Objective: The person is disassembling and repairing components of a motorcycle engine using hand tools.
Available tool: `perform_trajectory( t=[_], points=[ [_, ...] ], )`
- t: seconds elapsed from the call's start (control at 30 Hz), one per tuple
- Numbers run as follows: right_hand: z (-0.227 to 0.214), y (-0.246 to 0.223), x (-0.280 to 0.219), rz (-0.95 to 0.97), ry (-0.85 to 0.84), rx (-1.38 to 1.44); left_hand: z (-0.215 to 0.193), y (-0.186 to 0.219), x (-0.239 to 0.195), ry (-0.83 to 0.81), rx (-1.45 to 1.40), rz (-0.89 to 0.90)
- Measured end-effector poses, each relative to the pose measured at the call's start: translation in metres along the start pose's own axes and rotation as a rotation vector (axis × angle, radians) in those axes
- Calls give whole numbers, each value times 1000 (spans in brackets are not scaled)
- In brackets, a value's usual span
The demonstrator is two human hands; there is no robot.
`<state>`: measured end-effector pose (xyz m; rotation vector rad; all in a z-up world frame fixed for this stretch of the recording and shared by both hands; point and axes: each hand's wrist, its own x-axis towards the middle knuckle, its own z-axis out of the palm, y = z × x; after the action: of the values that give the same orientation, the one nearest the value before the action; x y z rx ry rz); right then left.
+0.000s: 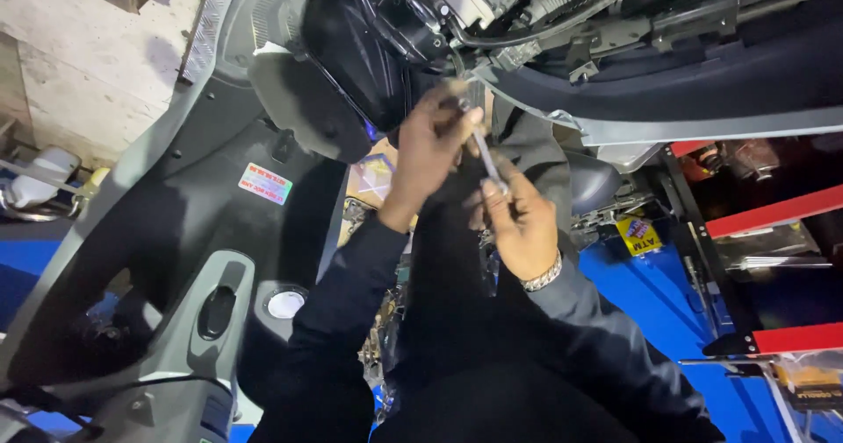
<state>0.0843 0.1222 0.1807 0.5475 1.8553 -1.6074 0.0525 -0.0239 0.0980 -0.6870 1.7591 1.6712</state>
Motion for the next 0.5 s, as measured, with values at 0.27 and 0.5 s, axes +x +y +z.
perform_trajectory(
  t=[0.27, 0.5],
  points=[
    [13, -11, 16, 45, 159, -30, -2, -56, -14, -163, 653, 552],
    [6, 2, 19, -68, 120, 7, 5, -81, 19, -49, 667, 830]
  ],
)
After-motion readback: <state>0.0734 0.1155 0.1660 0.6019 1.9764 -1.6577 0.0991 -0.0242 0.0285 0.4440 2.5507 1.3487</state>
